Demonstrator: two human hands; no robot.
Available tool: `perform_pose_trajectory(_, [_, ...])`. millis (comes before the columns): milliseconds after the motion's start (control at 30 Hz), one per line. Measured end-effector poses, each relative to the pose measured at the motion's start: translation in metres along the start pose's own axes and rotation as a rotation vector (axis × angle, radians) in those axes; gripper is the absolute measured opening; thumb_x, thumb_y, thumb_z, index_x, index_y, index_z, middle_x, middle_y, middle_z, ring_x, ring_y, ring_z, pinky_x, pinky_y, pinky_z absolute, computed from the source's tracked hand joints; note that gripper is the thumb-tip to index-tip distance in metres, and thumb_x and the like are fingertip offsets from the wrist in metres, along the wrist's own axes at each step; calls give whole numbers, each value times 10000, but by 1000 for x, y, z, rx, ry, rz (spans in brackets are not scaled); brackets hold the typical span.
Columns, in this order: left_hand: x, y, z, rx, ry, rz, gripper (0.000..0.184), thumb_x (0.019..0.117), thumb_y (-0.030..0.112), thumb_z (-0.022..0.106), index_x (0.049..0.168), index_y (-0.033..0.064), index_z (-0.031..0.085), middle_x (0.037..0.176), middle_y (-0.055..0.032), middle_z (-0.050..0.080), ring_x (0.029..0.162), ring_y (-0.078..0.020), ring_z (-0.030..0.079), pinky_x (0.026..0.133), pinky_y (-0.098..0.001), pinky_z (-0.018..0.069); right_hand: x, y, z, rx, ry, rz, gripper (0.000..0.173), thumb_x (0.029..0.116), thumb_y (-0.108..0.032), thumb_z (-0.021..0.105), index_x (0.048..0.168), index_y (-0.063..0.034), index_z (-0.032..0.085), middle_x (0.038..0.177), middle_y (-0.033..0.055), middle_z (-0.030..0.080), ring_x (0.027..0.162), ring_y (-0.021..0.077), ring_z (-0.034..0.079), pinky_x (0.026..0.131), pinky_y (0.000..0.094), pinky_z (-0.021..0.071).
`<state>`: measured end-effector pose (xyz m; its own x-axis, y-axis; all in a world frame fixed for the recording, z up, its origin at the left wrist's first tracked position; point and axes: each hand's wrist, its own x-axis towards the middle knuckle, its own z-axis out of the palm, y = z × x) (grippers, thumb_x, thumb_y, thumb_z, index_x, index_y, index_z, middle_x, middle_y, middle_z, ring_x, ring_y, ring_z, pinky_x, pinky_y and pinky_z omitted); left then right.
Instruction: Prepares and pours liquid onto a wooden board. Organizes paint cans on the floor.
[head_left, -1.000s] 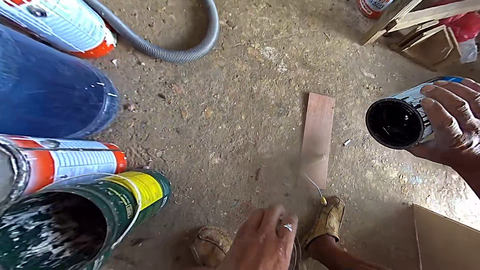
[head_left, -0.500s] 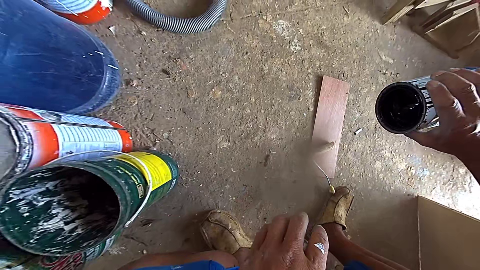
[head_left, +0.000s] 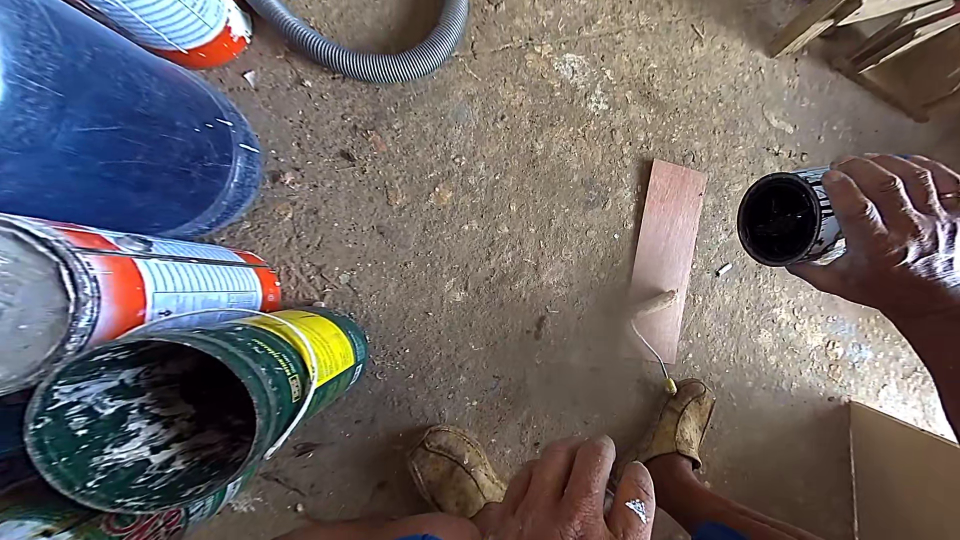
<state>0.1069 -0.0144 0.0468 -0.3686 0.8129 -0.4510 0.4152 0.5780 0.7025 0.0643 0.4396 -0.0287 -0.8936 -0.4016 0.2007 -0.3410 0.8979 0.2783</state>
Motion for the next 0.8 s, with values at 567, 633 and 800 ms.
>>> perform_pose_trajectory(567, [9,-10,-7,-108,-14,-55,822,761,503,850,1339,-29,608,1364,-223,576,1241,-382,566,1029,-424,492,3,-9,31,54,-34,98,895,706,-432,816,1457,-75,485,1427,222,571,1327,454,528,1098,637,372])
perform_pose_trajectory(633, [10,-11,-7,-114,-7,-90,865,731,507,869,1342,-44,600,1391,-239,554,1250,-391,563,1033,-430,495,1,-9,36,62,-37,110,908,695,-434,822,1458,-74,486,1424,220,572,1327,450,529,1098,633,371])
perform_pose_trajectory(800, [14,-15,-8,-78,-11,-196,939,709,552,872,1365,-54,582,1471,-249,477,1267,-390,548,1010,-424,512,-7,-9,44,68,-69,110,929,672,-391,844,1466,-64,487,1425,226,572,1329,453,527,1100,632,371])
